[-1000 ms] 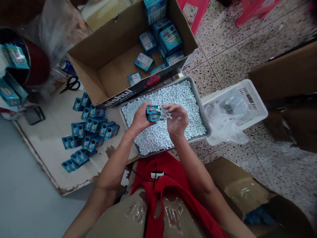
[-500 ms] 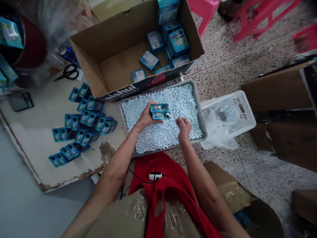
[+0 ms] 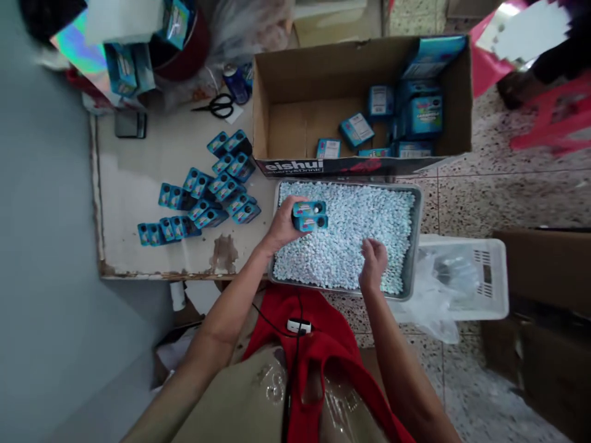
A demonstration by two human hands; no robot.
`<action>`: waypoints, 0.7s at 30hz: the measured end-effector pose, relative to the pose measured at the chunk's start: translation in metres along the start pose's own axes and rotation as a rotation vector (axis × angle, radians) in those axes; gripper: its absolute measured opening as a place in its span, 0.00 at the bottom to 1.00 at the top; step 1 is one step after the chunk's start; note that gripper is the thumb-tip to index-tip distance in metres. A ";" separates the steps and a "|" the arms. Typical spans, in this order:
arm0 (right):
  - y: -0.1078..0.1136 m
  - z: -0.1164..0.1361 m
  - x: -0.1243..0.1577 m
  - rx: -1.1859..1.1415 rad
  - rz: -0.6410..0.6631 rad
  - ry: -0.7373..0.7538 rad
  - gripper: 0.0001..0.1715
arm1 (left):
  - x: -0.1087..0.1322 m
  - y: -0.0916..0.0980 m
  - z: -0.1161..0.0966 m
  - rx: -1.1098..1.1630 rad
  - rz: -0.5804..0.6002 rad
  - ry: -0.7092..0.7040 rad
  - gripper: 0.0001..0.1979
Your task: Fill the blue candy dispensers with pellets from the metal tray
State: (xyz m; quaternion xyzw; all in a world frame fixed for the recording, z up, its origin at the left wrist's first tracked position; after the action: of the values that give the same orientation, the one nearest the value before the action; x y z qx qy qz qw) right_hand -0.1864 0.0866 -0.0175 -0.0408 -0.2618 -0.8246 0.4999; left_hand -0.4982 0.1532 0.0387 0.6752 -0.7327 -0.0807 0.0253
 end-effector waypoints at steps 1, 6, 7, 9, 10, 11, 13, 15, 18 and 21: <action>-0.012 0.014 0.004 0.015 0.051 0.054 0.26 | 0.005 0.008 0.002 0.019 -0.017 0.019 0.39; -0.082 0.084 0.024 -0.053 0.302 0.193 0.25 | 0.015 0.014 0.020 0.240 -0.117 0.014 0.44; -0.090 0.092 0.027 -0.068 0.324 0.204 0.24 | 0.020 0.016 0.023 0.257 -0.157 0.002 0.44; -0.094 0.101 0.032 -0.057 0.329 0.233 0.22 | 0.041 0.025 0.028 0.252 -0.235 -0.002 0.45; -0.091 0.100 0.033 -0.035 0.318 0.242 0.21 | 0.058 0.034 0.031 0.247 -0.279 0.022 0.46; -0.086 0.095 0.033 -0.011 0.301 0.240 0.20 | 0.078 0.045 0.036 0.238 -0.340 0.063 0.48; -0.074 0.077 0.030 0.016 0.265 0.177 0.19 | 0.129 0.074 0.046 0.175 -0.505 0.183 0.49; -0.061 0.055 0.026 0.001 0.205 0.079 0.20 | 0.185 0.108 0.058 0.040 -0.726 0.310 0.48; -0.052 0.035 0.025 -0.022 0.138 -0.032 0.23 | 0.247 0.154 0.081 -0.085 -1.066 0.402 0.46; -0.065 0.040 0.028 -0.011 0.175 -0.025 0.24 | 0.257 0.183 0.116 -0.085 -1.258 0.379 0.49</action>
State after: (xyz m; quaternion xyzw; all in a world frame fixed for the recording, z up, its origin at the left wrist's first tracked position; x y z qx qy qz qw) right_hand -0.2632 0.1069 0.0002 -0.0767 -0.2591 -0.7785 0.5665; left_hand -0.7176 -0.0784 -0.0661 0.9757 -0.1772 0.0114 0.1285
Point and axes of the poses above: each hand's wrist, its own x-axis away from the middle knuckle, its own y-axis out of the back of the hand, z = x × y, the point moved 6 cm from there along -x, towards the middle knuckle, and after that the axes turned 6 degrees about x, right-handed, at the moved point
